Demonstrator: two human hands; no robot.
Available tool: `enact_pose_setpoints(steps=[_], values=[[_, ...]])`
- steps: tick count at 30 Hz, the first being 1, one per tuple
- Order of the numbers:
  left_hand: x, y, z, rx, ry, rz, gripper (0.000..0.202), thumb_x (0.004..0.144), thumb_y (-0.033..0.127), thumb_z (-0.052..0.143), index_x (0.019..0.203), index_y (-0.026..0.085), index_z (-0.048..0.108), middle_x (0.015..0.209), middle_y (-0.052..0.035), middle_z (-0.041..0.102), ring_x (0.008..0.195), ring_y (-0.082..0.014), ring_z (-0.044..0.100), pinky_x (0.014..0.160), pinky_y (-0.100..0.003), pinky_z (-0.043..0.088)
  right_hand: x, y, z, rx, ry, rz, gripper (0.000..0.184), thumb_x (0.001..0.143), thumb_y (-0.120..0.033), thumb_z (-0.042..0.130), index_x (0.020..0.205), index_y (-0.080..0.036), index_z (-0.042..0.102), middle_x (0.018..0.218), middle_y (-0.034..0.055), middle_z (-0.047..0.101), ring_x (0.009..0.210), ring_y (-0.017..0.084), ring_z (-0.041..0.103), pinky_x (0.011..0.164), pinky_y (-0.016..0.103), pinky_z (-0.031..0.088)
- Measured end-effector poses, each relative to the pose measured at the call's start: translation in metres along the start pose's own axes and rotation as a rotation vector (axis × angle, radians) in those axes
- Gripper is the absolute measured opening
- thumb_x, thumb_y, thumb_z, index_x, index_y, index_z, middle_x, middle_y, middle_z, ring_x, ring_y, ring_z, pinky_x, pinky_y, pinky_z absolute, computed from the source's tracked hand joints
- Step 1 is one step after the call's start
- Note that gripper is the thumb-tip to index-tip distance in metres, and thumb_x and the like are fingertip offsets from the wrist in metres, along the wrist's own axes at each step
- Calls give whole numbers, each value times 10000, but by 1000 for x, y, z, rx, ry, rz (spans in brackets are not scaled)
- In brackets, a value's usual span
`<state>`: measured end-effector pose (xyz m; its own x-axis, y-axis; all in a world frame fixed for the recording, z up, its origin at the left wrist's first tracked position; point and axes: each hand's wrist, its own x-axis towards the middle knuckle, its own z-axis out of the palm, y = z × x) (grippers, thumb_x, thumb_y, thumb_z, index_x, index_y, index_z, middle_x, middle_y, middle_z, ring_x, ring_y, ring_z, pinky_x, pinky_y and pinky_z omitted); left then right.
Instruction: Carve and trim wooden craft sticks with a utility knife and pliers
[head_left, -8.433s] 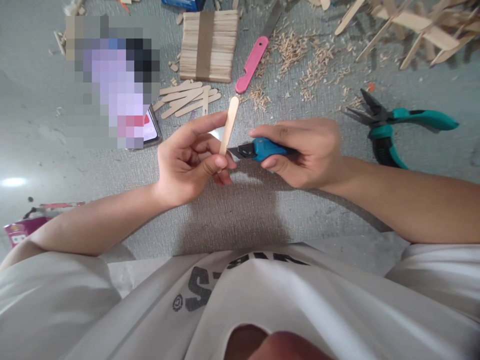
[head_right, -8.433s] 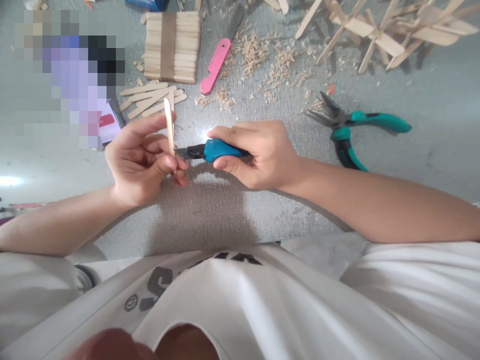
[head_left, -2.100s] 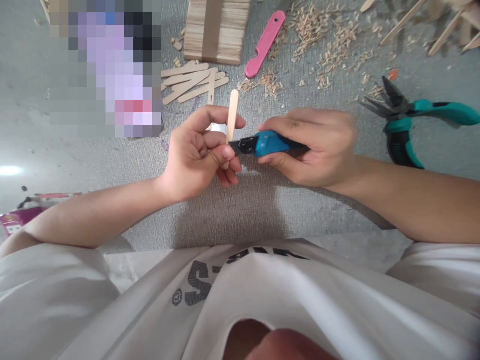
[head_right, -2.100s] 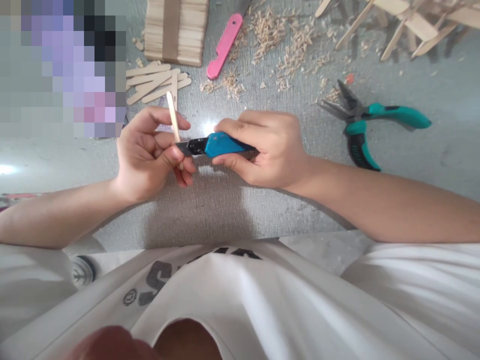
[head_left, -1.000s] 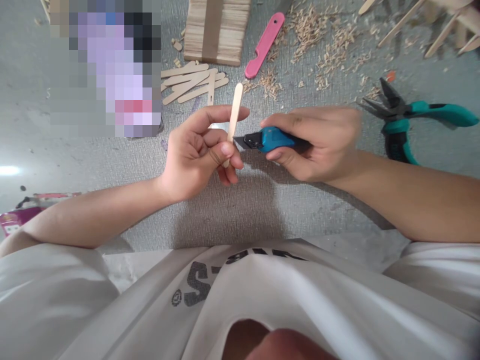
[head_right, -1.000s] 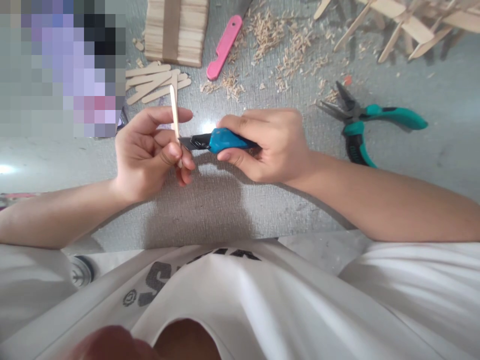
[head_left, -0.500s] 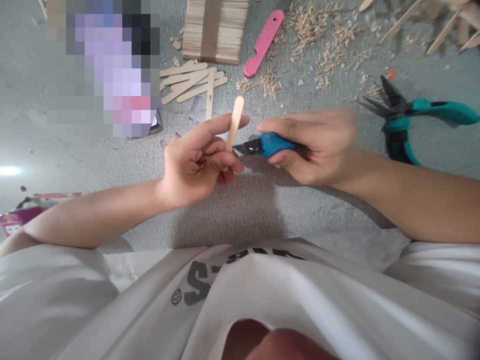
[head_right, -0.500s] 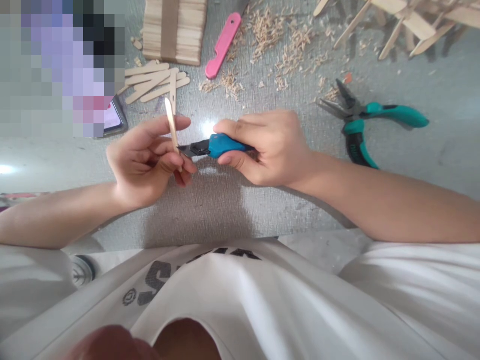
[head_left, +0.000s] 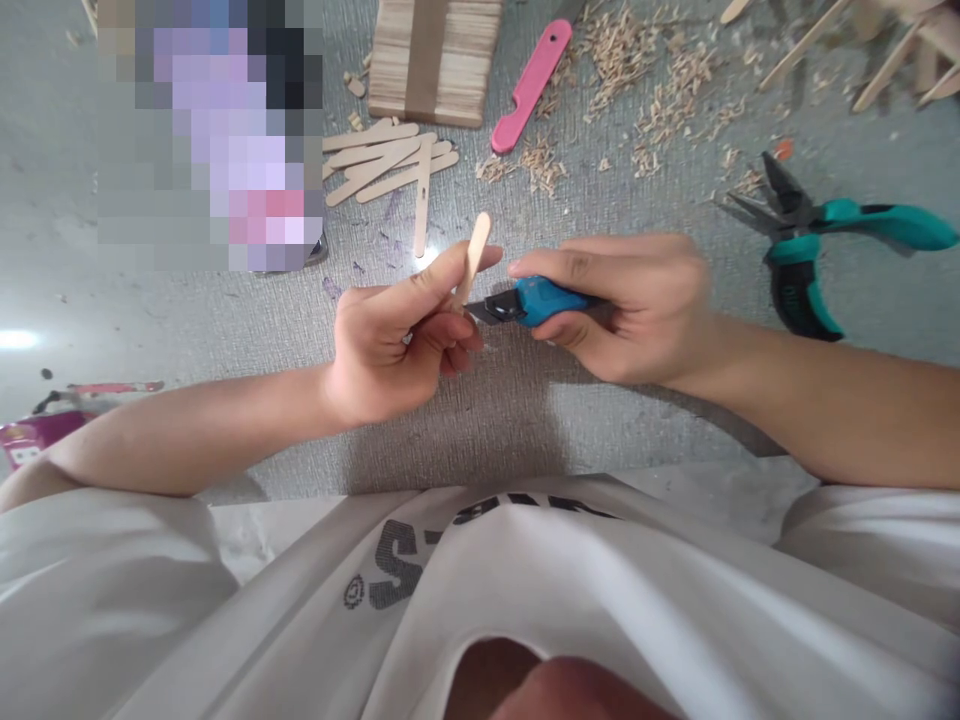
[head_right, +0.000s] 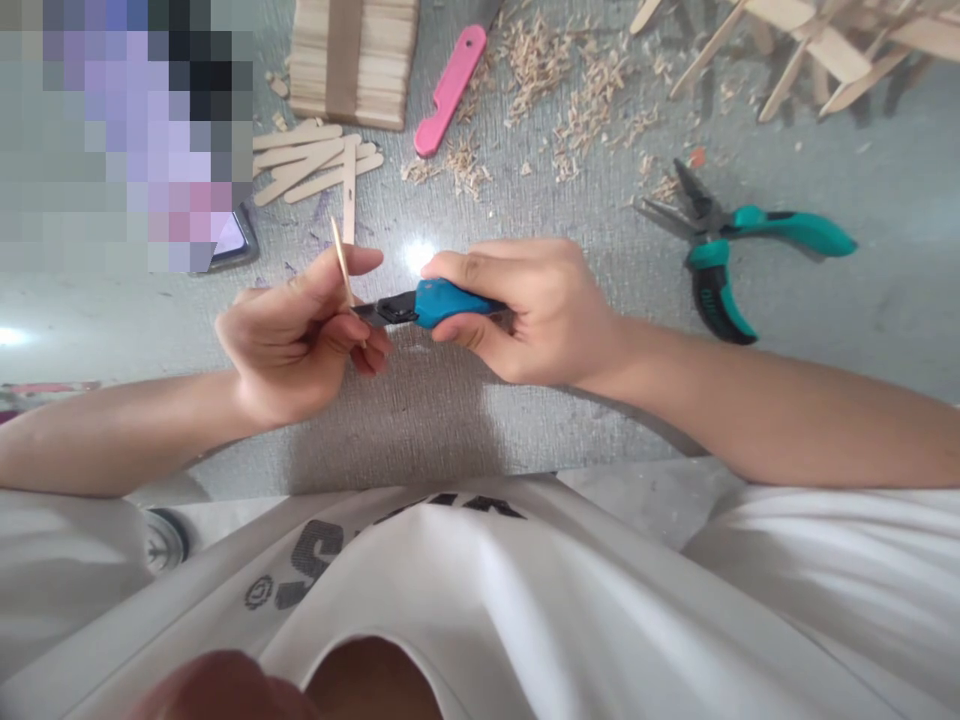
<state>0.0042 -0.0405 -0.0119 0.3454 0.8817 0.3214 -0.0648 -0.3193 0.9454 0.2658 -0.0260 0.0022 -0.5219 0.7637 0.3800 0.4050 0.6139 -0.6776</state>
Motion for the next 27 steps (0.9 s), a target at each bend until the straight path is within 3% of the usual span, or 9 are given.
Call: enact_pose_setpoints(steps=[3,5,8,11,13,15,20,27], values=[[0,-5,-1,57,-2,10,391,1113,170,607,1451,235,793,751,44,781,507,-83,691,541,-168,634,0,-1,-1,15,-11,-6,367,1142,-640,647,1256,-339,823,776,-1,685,625,187,562,604,363,443],[1,-8,-1,80,15,87,395,1110,149,604,1436,243,806,739,55,779,503,-75,694,557,-156,640,1,-3,-2,23,-33,-14,371,1153,-629,641,1223,-314,823,768,-6,676,622,174,564,592,353,430],[5,-10,-2,-7,-20,164,431,1122,124,589,1482,253,788,759,58,789,517,-63,715,549,-111,626,2,-4,-3,18,-79,38,430,1155,-674,608,1170,-301,820,760,1,677,622,178,576,589,364,435],[11,-10,-6,-187,-94,-24,383,1140,175,653,1504,239,755,832,39,824,568,-76,762,537,-113,632,3,-3,-4,-28,-80,93,503,1147,-737,558,1156,-312,827,774,19,710,633,198,599,615,389,473],[14,-10,-10,-240,-77,-188,369,1128,259,730,1494,224,738,850,31,831,594,-100,782,538,-149,650,2,-1,-5,-49,-34,85,499,1149,-725,558,1166,-311,834,782,28,722,640,205,605,622,397,481],[17,-12,-13,-253,-58,-268,448,1097,349,794,1519,224,711,831,35,816,582,-117,776,525,-182,653,1,3,-6,-53,22,56,455,1144,-685,602,1175,-298,838,790,35,731,648,209,613,625,401,477],[18,-14,-13,-273,-58,-315,570,1070,464,822,1570,237,668,834,32,815,589,-136,771,533,-229,672,2,8,-8,-81,41,36,429,1138,-662,622,1148,-291,837,769,30,708,646,213,610,622,399,455],[16,-7,-9,-346,-66,-192,443,1115,335,791,1519,187,681,881,27,848,632,-95,789,552,-154,655,5,7,-9,-120,-9,48,466,1138,-692,591,1136,-292,829,750,23,690,621,196,570,604,387,450]])
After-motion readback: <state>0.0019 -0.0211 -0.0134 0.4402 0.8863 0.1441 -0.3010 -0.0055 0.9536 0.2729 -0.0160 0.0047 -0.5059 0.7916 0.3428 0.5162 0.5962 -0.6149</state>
